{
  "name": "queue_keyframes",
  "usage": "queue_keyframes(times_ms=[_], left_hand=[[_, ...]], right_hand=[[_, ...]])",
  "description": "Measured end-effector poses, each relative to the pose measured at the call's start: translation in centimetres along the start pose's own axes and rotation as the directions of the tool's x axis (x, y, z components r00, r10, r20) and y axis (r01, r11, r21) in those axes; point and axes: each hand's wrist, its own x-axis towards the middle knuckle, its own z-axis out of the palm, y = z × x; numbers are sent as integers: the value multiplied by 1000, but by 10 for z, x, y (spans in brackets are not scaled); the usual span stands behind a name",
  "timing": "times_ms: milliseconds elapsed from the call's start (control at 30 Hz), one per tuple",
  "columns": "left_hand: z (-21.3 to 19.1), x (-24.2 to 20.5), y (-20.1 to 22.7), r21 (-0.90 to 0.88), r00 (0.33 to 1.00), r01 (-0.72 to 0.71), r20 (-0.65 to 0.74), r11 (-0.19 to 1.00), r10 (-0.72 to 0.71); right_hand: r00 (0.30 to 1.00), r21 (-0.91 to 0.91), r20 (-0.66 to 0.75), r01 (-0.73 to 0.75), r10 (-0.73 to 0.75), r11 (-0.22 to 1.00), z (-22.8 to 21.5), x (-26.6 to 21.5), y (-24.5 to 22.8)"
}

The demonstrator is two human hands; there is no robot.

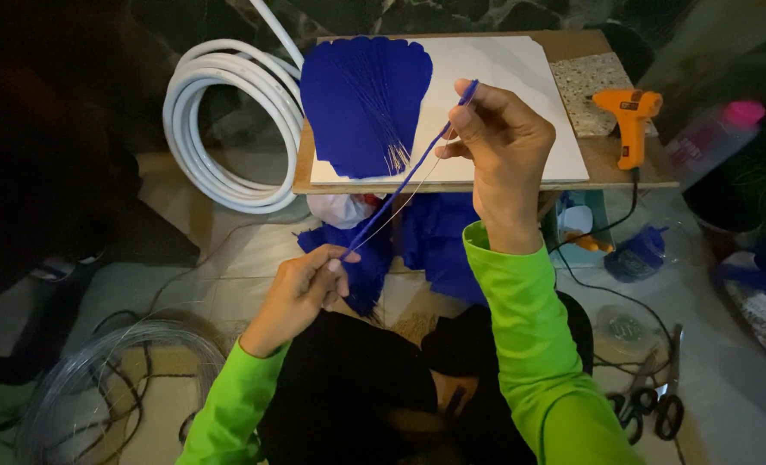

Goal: Cutting wire with pliers and preparing blue fabric strips for assembly.

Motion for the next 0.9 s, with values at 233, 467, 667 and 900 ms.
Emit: queue_keyframes(times_ms=[233,467,667,900], left_hand=[[-1,1,0,40,1000,13,5,999,-13],[-5,-2,2,198,999,-5,-45,980,14],[-15,-10,12,146,998,49,-50,988,-42],[-19,30,10,-278,988,16,-144,960,-58]], right_hand=[[1000,-25,8,6,-6,1000,1,0,-3],[1000,-31,28,-7,8,999,-1,5,-9],[994,-28,105,38,-35,999,-7,21,-9],[955,109,296,-46,12,993,-8,25,3]])
